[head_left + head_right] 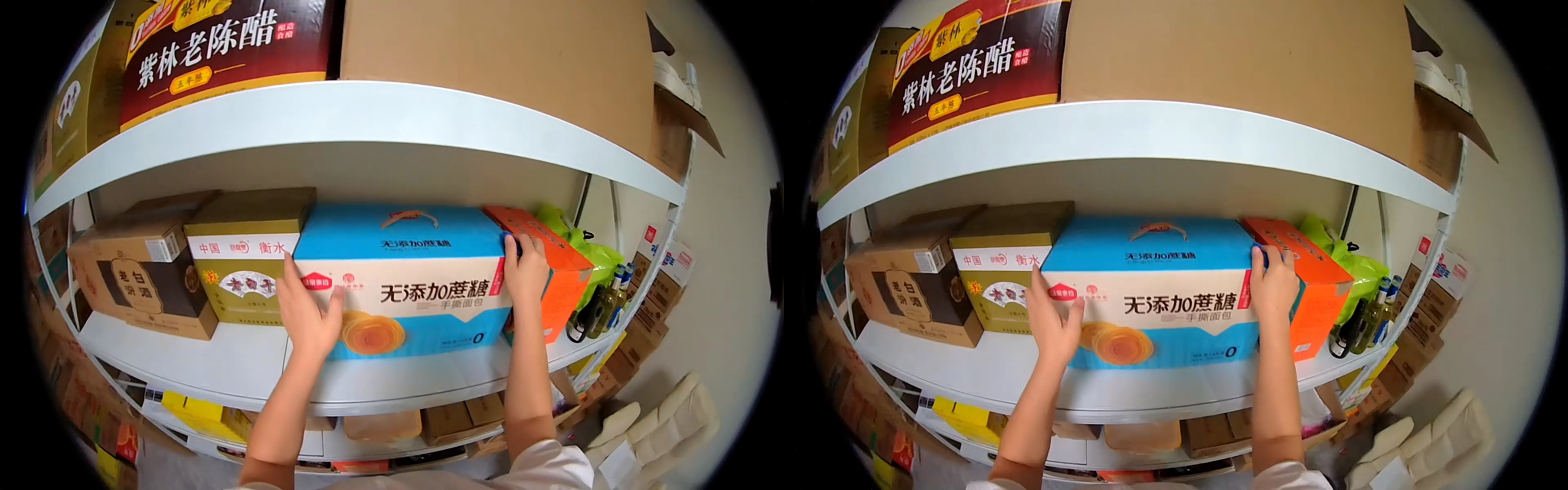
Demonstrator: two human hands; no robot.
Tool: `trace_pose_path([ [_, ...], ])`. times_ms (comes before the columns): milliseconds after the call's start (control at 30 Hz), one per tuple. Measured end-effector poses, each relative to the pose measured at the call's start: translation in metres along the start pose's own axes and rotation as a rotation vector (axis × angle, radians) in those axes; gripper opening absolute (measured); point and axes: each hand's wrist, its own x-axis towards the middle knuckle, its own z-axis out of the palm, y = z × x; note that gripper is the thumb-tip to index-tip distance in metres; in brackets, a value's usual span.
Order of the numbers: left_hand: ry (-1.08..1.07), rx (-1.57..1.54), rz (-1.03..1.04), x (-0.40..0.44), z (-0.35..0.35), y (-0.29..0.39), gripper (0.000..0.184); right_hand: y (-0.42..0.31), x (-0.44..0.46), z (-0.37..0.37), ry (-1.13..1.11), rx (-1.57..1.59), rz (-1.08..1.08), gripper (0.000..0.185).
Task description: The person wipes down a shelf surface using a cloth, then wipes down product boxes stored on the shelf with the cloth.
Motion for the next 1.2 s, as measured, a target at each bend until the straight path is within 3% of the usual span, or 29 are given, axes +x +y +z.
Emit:
trace_pose_path([
  [67,0.005,-0.034,0.021,-0.008,-0.015,0.007,0.092,-0.001,-0.008,-0.015,0.084,-0.02,-0.037,0.031],
  [200,-0.081,-0.016,0.0,-0.024,-0.051,0.017,0.094,-0.025,-0.025,-0.062,0.033,-0.063,0.082,0.029],
  [367,-0.148,-0.065,0.059,-0.036,-0.091,0.02,0.098,-0.043,-0.042,-0.102,0.148,-0.161,0.028,0.029],
  [600,-0.275,-0.178,0.163,-0.056,-0.134,0.023,0.09,-0.043,-0.056,-0.138,0.06,-0.115,0.092,0.029],
  [633,-0.289,-0.171,0.182,-0.055,-0.136,0.022,0.086,-0.035,-0.053,-0.138,0.01,-0.095,0.052,0.029],
  [667,-0.299,-0.183,0.185,-0.054,-0.135,0.017,0.086,-0.023,-0.051,-0.136,0.054,-0.266,-0.139,0.029],
  [733,-0.284,-0.202,0.249,-0.048,-0.134,0.007,0.081,-0.029,-0.045,-0.144,-0.02,-0.354,-0.22,0.03],
  [833,-0.261,-0.232,0.291,-0.045,-0.141,0.003,0.075,-0.038,-0.048,-0.151,-0.117,-0.241,-0.072,0.03],
  [900,-0.204,-0.212,0.351,-0.045,-0.142,0.003,0.074,-0.05,-0.05,-0.154,-0.134,-0.266,-0.112,0.03],
  [1033,-0.13,-0.107,0.38,-0.046,-0.142,0.01,0.073,-0.109,-0.066,-0.137,-0.135,-0.201,-0.31,0.026],
  [1200,-0.148,-0.081,0.372,-0.047,-0.138,0.013,0.073,-0.196,-0.104,-0.104,-0.22,-0.094,-0.426,0.042],
])
